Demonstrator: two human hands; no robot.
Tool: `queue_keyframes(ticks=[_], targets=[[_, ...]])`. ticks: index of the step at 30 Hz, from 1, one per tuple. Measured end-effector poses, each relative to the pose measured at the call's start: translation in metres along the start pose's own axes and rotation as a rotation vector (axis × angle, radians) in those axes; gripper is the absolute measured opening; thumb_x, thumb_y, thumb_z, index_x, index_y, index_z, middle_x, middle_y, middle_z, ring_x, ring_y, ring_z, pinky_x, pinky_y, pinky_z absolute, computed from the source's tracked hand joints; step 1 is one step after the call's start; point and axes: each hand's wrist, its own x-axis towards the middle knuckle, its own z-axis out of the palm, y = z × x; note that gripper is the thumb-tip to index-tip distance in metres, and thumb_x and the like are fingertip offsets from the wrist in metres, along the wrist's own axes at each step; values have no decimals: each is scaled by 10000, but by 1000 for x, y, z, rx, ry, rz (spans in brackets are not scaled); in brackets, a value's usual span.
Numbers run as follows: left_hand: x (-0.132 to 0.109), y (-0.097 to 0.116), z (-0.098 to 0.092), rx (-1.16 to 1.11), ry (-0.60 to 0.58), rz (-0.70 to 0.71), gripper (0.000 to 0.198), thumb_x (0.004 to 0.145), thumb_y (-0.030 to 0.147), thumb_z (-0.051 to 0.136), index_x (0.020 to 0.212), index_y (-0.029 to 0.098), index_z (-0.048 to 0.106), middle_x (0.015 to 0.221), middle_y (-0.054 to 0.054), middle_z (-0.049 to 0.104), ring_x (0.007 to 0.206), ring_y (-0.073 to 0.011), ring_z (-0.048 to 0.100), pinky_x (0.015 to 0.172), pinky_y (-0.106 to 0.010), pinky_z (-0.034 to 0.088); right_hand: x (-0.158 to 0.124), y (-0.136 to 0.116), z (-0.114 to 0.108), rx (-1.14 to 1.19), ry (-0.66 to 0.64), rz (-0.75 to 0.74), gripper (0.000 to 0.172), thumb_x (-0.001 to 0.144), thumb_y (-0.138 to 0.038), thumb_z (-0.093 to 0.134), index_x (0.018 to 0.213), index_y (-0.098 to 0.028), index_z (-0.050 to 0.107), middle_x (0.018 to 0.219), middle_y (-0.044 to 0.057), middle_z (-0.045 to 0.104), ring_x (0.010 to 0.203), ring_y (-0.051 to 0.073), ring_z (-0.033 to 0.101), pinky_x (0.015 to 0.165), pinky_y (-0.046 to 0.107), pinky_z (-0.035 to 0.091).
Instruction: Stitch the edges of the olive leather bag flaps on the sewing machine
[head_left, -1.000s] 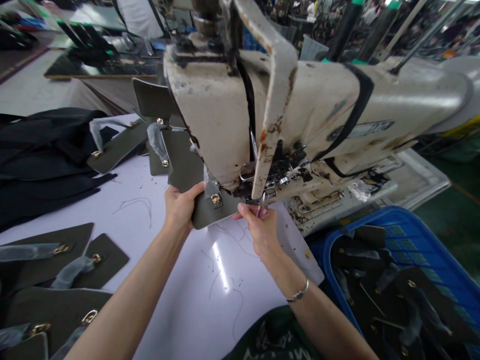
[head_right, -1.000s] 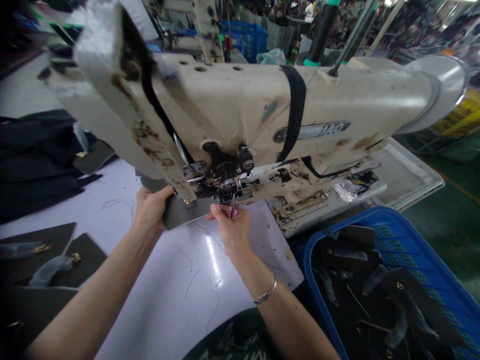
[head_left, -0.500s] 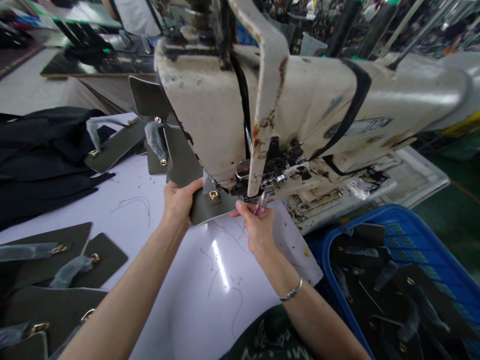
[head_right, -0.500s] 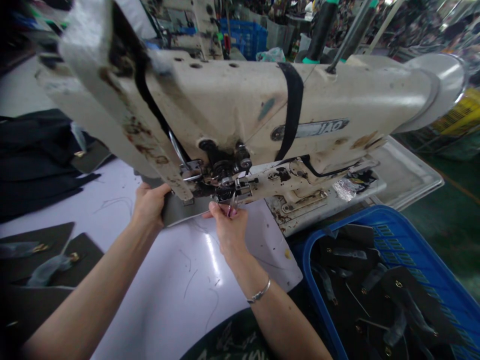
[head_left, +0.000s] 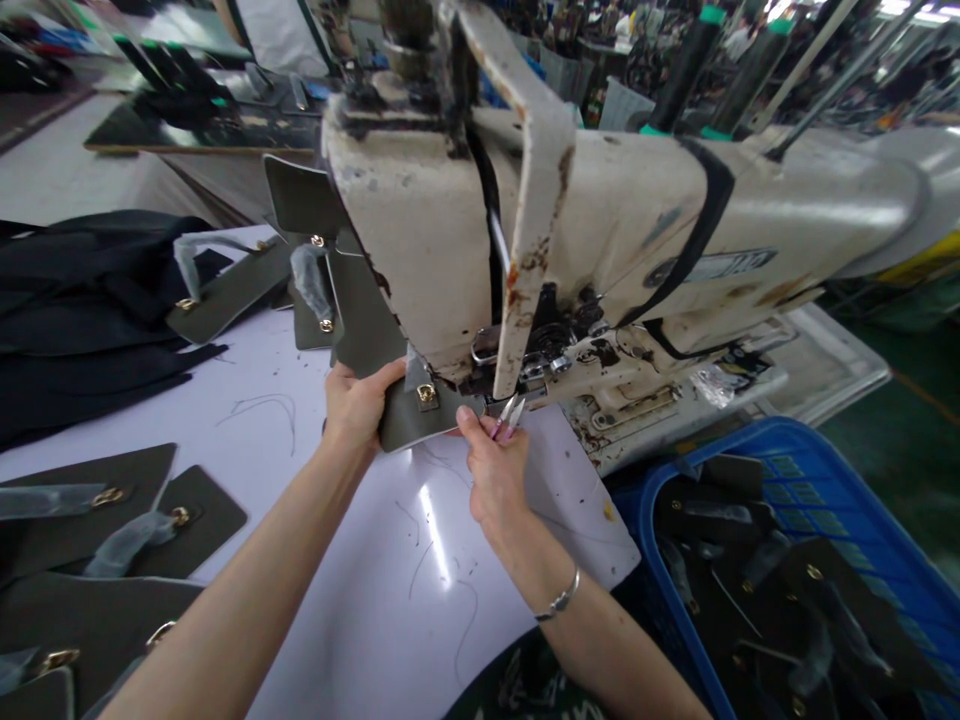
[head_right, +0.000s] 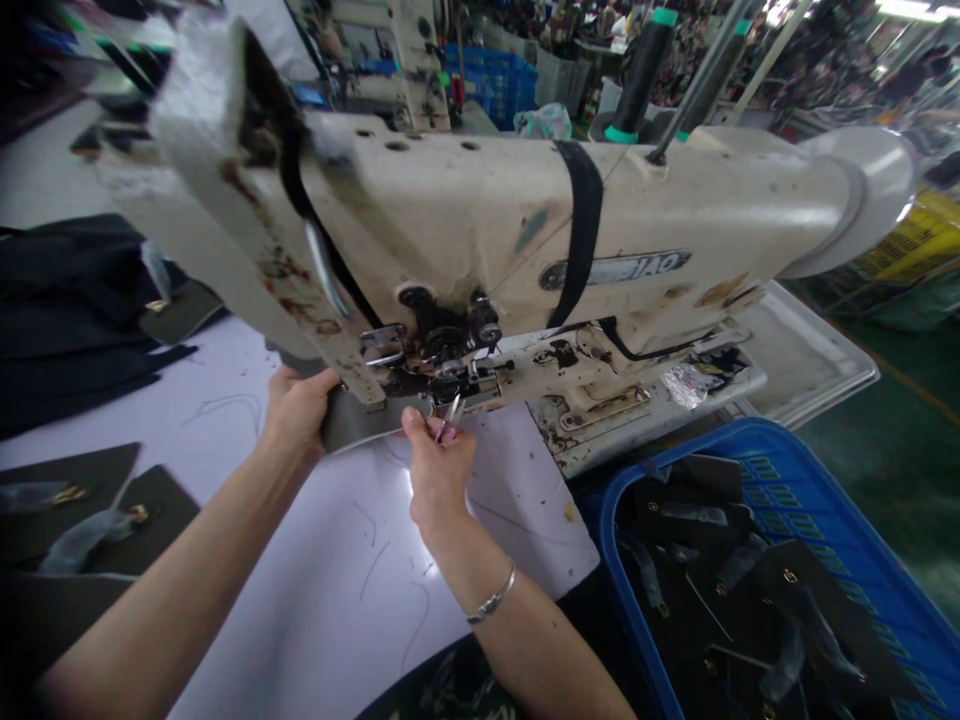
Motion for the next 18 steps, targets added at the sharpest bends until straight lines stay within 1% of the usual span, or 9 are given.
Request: queue_keyframes(ticks=[3, 5, 9, 13, 15, 18], targets=[[1, 0, 0, -16, 0, 22, 476, 542, 235, 882, 972, 116, 716, 955, -78, 759, 733, -163, 663, 726, -307, 561, 0, 0, 7, 164, 13, 82, 461, 674, -414, 791, 526, -223, 399, 543, -64, 302, 530, 80, 323, 506, 247, 324], [0, 0, -1, -32, 5, 31, 443, 560, 227, 874, 958, 107, 720, 951, -84, 763, 743, -165, 671, 733, -307, 567, 0, -1, 11, 198, 31, 91, 408, 669, -402, 788, 531, -210, 455, 549, -49, 355, 553, 94, 376, 533, 254, 363], [-5, 0, -4, -59, 45, 34, 417, 574, 207, 860, 956, 110, 724, 960, -82, 768, 762, -163, 671, 701, -282, 572, 1, -4, 17, 203, 70, 79, 363, 689, -373, 766, 528, -201, 489, 556, -26, 435, 584, 113, 437, 570, 266, 414], [-10, -2, -7, -73, 89, 44, 429, 543, 146, 852, 953, 116, 730, 965, -68, 772, 805, -164, 681, 733, -271, 581, 1, -5, 19, 188, 63, 90, 318, 705, -409, 770, 580, -177, 591, 588, 9, 536, 620, 140, 513, 579, 272, 446], [-12, -3, -7, -80, 93, 48, 414, 552, 136, 850, 949, 110, 734, 952, -72, 773, 805, -165, 684, 736, -270, 582, 1, -4, 19, 181, 67, 83, 317, 702, -412, 775, 580, -174, 605, 593, 13, 549, 619, 140, 519, 586, 272, 455], [-13, -4, -8, -93, 91, 63, 409, 571, 144, 855, 961, 103, 736, 959, -81, 773, 807, -168, 692, 757, -282, 588, 3, -2, 19, 168, 72, 65, 324, 701, -404, 771, 556, -182, 585, 582, 7, 540, 604, 134, 508, 584, 269, 456]])
